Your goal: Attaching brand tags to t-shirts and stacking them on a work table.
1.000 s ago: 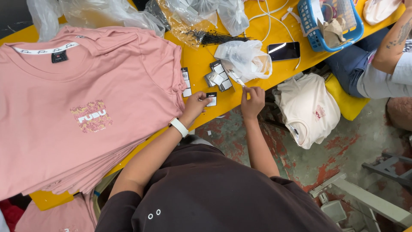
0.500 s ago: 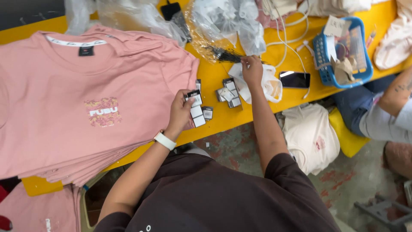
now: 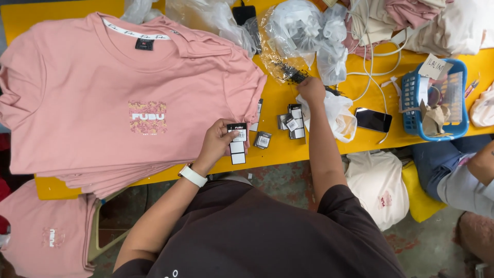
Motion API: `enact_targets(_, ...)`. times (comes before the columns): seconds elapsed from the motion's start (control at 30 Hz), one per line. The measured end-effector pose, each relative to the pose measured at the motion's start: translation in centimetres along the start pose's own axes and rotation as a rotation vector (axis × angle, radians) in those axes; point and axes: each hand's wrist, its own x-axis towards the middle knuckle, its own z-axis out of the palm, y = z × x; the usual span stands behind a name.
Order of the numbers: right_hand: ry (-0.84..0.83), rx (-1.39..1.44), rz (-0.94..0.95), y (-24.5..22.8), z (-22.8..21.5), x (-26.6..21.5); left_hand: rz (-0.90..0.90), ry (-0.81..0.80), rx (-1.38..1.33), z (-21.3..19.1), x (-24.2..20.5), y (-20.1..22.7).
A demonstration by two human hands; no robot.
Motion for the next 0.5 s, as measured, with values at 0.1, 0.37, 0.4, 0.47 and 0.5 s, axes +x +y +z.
enact_targets(0.1, 0.026, 0.116, 0.020, 1.7, -1.5, 0.6, 0.004, -0.016, -0.034, -0.5, 1.0, -1.6)
enact_targets(0.37, 0.206, 0.579, -0.058, 4.2, -4.2, -1.0, 0.134, -0.217, 0.509, 0.8, 1.7, 0.7)
enact_targets(0.4, 0.215, 0.576, -0.051, 3.9, -4.1, -1.8, 0.138, -0.229, 0.509, 1.1, 2.6, 0.0)
enact_targets(0.47, 0.224, 0.895, -0.028, 3.1, -3.9, -3.1, 0.229, -0.283, 0.508, 1.6, 4.4, -1.3)
enact_targets(0.5, 0.234, 0.893, -0.025, 2.5, -4.3, -3.8, 0.234, -0.292, 0.507, 1.8, 4.3, -1.3)
